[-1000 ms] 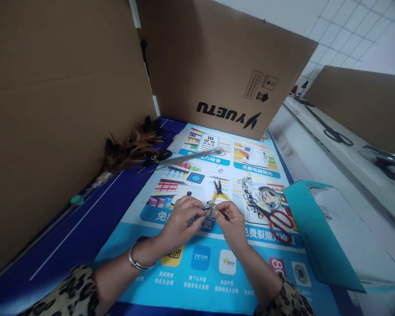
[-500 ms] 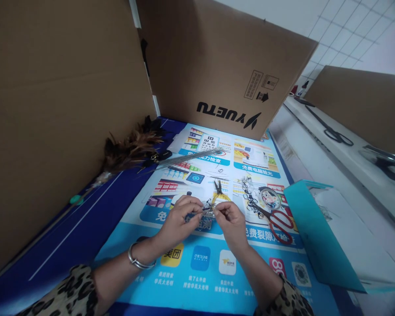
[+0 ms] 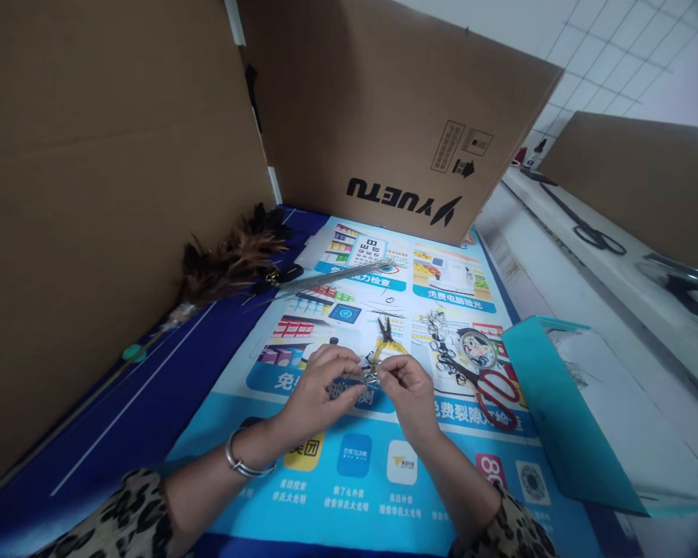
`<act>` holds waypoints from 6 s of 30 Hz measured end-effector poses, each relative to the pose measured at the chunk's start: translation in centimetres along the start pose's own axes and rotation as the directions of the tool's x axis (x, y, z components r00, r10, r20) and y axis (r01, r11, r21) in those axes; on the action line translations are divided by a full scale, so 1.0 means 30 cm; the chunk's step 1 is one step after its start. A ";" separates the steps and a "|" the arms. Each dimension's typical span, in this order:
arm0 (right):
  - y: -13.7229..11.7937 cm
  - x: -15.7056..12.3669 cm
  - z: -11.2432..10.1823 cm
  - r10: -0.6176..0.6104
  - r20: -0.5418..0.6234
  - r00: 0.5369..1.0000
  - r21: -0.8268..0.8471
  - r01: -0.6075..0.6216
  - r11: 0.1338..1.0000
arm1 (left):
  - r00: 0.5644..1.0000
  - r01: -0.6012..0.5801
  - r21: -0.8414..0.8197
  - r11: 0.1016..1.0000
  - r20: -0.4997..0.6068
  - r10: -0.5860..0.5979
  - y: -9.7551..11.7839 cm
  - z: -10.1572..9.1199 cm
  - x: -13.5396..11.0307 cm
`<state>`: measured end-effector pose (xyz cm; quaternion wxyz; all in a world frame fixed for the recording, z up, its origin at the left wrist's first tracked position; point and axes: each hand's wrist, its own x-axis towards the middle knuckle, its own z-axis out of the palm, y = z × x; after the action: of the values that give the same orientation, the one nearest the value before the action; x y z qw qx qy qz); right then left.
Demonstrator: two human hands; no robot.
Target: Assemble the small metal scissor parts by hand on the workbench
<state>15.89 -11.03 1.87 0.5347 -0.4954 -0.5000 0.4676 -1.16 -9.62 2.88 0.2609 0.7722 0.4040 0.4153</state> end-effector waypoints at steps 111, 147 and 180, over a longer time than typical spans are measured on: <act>-0.046 -0.024 0.020 -0.240 0.108 0.965 -0.433 0.263 0.862 | 0.968 0.236 -0.255 0.938 0.147 -0.204 -0.027 -0.005 0.016; -0.025 -0.017 0.002 -0.094 0.031 0.995 -0.175 0.098 0.980 | 0.978 0.196 -0.170 0.966 0.103 -0.181 -0.050 -0.012 0.017; -0.023 -0.041 0.025 -0.125 0.102 0.987 -0.146 0.139 0.979 | 0.919 0.167 -0.279 0.946 0.391 -0.047 -0.041 -0.041 0.041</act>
<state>15.07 -12.24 2.48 0.5015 -0.4784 -0.5904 0.4136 -2.30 -7.84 3.14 0.4733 0.7642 0.3184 0.3010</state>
